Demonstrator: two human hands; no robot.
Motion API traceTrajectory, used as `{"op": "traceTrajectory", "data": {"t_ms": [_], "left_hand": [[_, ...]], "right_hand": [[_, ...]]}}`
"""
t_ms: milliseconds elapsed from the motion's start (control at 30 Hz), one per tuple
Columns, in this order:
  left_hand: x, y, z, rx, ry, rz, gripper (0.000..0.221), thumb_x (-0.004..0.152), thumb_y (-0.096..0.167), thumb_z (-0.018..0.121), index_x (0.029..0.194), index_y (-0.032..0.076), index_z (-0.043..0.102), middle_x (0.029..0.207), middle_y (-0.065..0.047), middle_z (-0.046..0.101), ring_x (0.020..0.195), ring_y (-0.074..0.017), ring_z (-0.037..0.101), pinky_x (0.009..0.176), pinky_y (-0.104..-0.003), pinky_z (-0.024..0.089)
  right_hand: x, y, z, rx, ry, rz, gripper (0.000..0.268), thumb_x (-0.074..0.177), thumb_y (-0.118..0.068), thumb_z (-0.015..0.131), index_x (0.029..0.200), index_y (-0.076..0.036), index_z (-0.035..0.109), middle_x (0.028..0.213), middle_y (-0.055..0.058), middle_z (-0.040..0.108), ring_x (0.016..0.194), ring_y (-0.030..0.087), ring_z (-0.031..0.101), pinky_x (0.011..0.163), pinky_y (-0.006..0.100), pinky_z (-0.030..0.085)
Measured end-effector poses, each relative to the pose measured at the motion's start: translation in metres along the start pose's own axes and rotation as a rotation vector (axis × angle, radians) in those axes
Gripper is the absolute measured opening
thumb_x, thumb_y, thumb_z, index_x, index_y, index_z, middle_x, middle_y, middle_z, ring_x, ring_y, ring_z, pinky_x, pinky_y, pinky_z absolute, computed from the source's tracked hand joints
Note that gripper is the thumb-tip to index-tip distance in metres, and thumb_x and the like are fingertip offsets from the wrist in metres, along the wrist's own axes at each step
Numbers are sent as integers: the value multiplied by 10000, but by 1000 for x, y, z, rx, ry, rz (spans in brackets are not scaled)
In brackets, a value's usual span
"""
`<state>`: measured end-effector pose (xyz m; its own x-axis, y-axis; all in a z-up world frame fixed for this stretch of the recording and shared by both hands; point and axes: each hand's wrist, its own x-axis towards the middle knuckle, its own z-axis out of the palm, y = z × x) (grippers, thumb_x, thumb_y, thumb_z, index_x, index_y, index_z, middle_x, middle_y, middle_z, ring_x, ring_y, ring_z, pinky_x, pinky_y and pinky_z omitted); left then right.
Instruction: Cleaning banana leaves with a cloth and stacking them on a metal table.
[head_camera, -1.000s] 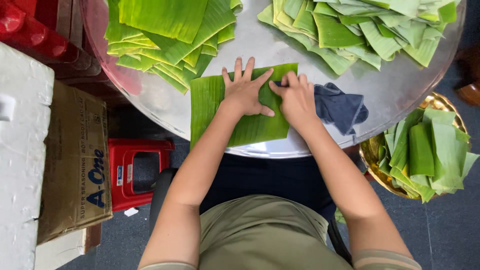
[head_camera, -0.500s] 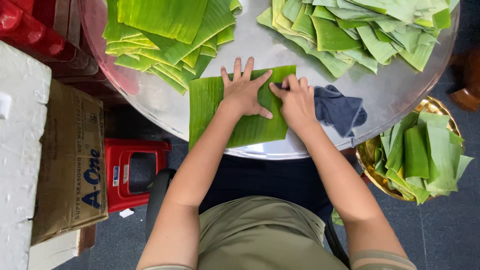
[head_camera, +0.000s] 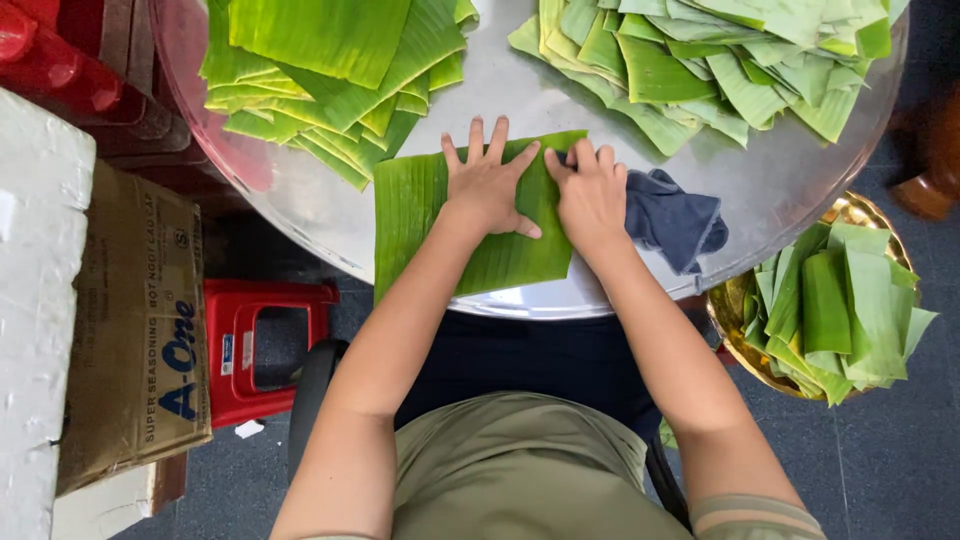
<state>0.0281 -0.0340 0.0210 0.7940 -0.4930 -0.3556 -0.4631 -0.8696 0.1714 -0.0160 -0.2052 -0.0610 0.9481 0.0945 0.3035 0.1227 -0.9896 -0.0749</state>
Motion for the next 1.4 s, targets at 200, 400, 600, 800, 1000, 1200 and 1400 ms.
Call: {"op": "traceTrajectory", "data": {"t_ms": [200,400,600,800,1000,1200,1400], "left_hand": [[2,-5,-8,-19,-87,6,1225,601,719,865,1613,444,233,1709,-156,7,1540,-454,-39,1118,-765,-3],[5,1,-11,75,-126,-10,1229,600,754,838,1615,456,213,1713,-141,-31,1534,-450,-63,1114,-771,-8],[6,6,-12,124,-150,-39,1229,622,755,828,1621,453,180,1715,-144,-57,1536,-449,-78,1107,-772,-29],[14,1,-8,119,-172,-34,1260,608,773,824,1616,483,126,1717,-144,-54,1540,-448,-80,1102,-778,-37],[8,5,-11,132,-169,-44,1247,621,763,818,1621,466,133,1716,-142,-43,1538,-453,-63,1107,-776,-31],[16,2,-5,131,-171,-40,1267,599,790,813,1612,495,111,1717,-136,-53,1540,-445,-83,1106,-781,-39],[12,3,-5,94,-168,-40,1261,625,734,836,1627,455,122,1716,-147,-53,1539,-451,-78,1107,-777,-34]], "right_hand": [[-16,-4,-7,84,-27,-42,548,811,-6,621,1312,-193,741,1068,21,482,978,292,468,789,433,376],[-48,-9,-22,106,-140,-101,586,797,25,606,1290,-258,748,1085,11,498,986,290,472,764,433,356],[1,14,2,-63,-6,-65,466,897,-53,584,1291,-247,741,1055,-7,437,974,260,429,759,405,333],[-49,2,-9,14,-206,-174,611,784,-79,671,1352,-301,701,1127,-16,519,1038,279,488,813,432,398],[-11,2,-9,-103,19,-176,421,929,-77,589,1251,-284,763,1035,-2,472,950,256,458,756,410,352],[-61,-12,-25,-39,-64,-233,384,932,-103,556,1216,-267,757,1085,-9,506,956,272,473,738,436,356],[-22,-9,-19,-125,115,-229,345,971,-94,568,1157,-282,790,1001,-8,441,898,251,437,707,412,321]]}}
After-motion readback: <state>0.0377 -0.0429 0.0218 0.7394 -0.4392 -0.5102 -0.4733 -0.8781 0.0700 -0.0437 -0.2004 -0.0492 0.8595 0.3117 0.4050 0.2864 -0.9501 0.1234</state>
